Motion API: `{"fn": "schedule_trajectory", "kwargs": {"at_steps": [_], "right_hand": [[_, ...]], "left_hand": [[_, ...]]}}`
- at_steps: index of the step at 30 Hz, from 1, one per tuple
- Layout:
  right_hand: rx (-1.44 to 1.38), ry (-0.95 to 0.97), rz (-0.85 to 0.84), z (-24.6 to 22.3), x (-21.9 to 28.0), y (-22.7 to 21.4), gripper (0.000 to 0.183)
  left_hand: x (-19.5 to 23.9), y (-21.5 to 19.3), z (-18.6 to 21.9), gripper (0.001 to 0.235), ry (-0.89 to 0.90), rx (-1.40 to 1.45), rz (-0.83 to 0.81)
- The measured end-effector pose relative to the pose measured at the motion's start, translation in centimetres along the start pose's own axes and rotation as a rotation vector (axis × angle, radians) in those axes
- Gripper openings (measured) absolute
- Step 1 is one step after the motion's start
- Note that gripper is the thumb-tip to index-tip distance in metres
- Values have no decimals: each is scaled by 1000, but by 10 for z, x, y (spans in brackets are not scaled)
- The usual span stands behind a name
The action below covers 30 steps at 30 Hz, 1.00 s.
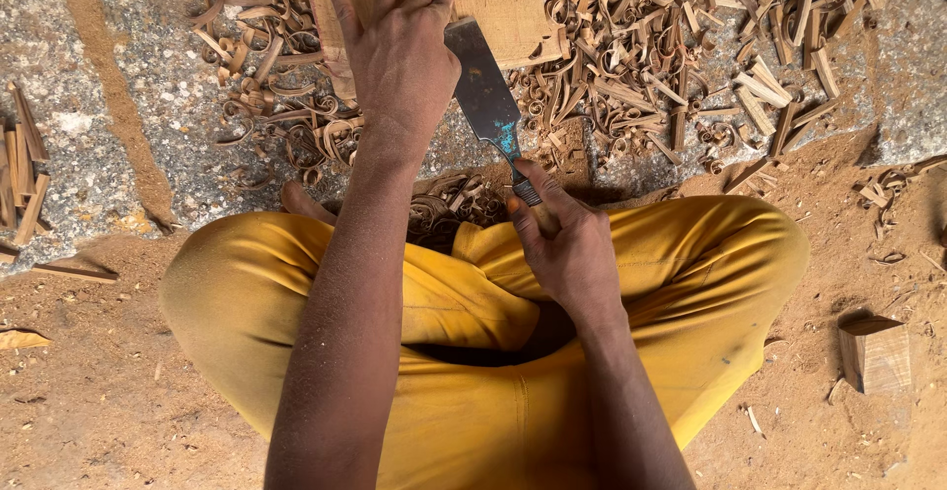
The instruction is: The person sits cross-legged on the ground and uses a chisel to carve a small rectangular block of wood. They repeatedly scrape the surface to remove thin shavings, occasionally pausing to clear debris from the work area.
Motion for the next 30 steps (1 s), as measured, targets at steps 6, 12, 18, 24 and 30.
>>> {"fn": "schedule_trajectory", "kwargs": {"at_steps": [6,12,18,24,30], "right_hand": [[5,-169,63,-17,-10,8,45],[69,-241,96,-27,5,9,47],[22,-12,18,-19,10,14,48],[32,-95,62,-20,4,10,47],[4,-58,29,-15,6,12,48]], "left_hand": [[1,-7,3,48,-11,27,-14],[0,-16,7,51,-46,64,-67],[0,-8,3,43,-29,64,32],[1,-5,3,45,-36,52,3],[3,-3,0,48,-6,23,42]]}}
Point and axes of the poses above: each hand's wrist, its own x-axis away from the middle knuckle, its own y-axis out of the palm, z = x × y, the point moved 3 cm from there along -x, towards the middle knuckle, and after that the axes turned 14 degrees about -y, right-handed, at the moved point
